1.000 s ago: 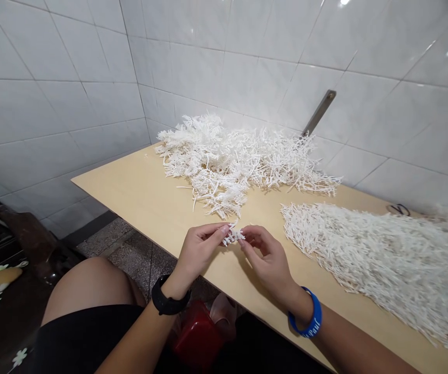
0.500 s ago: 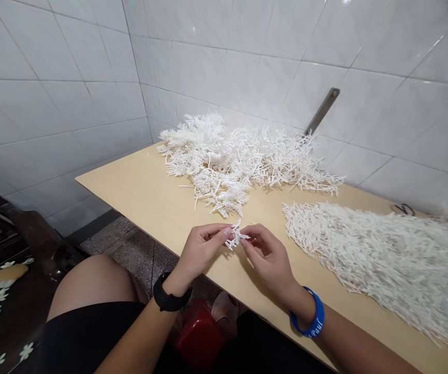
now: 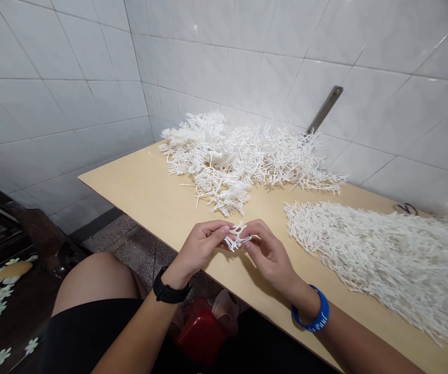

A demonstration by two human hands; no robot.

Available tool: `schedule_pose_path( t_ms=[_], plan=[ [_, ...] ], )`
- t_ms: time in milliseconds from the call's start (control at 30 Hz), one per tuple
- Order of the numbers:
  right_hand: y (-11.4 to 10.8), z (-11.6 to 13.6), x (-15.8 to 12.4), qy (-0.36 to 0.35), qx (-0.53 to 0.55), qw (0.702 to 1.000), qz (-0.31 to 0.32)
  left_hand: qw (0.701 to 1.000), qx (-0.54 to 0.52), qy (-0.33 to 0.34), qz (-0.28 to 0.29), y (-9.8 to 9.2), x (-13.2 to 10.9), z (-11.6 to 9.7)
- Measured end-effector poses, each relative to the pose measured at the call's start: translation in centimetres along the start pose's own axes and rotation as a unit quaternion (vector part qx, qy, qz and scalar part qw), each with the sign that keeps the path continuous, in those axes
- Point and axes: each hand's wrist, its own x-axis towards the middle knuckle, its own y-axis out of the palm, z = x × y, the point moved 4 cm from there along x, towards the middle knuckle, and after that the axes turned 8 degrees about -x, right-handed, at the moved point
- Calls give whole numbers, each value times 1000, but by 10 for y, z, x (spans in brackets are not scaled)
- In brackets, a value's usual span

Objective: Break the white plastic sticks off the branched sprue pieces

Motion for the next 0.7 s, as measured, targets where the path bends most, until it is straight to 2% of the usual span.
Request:
schedule_pose_path(
  t_ms=[167,400,533,700],
  plan=[
    [1,0,1,4,57,998,6,994,-87,-62,3,1,-2,1],
    [2,-6,-3,14,133,991,8,995,-84,-57,-5,2,-2,0],
    [2,-8,-3,24,203,979,17,990,-118,-70,16,3,-2,0],
    [4,-14,-5,72,245,967,14,988,-131,-78,29,3,-1,-1]
  ],
)
